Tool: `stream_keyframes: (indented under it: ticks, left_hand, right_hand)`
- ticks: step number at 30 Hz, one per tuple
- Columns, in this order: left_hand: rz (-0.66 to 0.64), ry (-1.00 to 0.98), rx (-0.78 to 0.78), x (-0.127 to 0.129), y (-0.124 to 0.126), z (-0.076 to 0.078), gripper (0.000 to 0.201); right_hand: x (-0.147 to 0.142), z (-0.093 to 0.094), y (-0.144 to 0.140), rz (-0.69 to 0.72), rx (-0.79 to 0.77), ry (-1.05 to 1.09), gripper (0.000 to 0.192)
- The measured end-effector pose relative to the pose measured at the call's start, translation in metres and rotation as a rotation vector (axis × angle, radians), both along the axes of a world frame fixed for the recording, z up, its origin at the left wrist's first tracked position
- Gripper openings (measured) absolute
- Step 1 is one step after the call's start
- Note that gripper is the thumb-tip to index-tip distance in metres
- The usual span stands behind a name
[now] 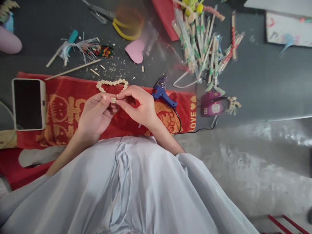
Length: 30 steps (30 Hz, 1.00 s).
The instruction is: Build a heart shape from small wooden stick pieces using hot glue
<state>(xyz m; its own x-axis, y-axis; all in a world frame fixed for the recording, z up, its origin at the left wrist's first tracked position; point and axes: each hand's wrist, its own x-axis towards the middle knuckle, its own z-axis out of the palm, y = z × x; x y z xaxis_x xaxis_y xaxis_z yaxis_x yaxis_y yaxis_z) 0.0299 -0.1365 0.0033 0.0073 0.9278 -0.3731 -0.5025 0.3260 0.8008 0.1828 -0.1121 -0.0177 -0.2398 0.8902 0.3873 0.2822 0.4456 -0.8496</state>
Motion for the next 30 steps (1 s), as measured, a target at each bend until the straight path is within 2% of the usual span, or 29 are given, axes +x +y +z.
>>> stream_keyframes:
  ticks: [4,7,10,14,17,23,26,30]
  left_hand:
    - [0.033,0.035,0.032,-0.003,-0.004,-0.003,0.016]
    - [0.035,0.111,0.123,-0.008,-0.009,-0.007,0.014]
    - [0.057,0.310,0.240,-0.015,-0.014,-0.006,0.020]
    - [0.093,0.641,0.377,-0.024,-0.019,0.001,0.017]
    - [0.120,0.802,0.474,-0.031,-0.020,0.003,0.016]
    - [0.132,1.085,0.703,-0.046,-0.024,-0.006,0.014]
    - [0.130,1.122,0.717,-0.051,-0.026,-0.008,0.013]
    - [0.095,1.055,0.615,-0.054,-0.027,-0.002,0.015]
  right_hand:
    - [-0.001,-0.001,0.003,0.015,0.021,0.001,0.020]
    - [-0.003,-0.002,0.006,0.037,0.063,0.063,0.016]
    - [-0.008,-0.002,0.007,0.046,0.083,0.079,0.014]
    - [-0.016,-0.001,0.007,0.057,0.095,0.057,0.015]
    - [-0.023,0.003,0.006,0.081,0.122,0.071,0.011]
    - [-0.034,0.008,0.005,0.149,0.158,0.122,0.006]
    - [-0.038,0.010,0.004,0.156,0.151,0.096,0.008]
    - [-0.039,0.015,0.005,0.147,0.148,0.037,0.008]
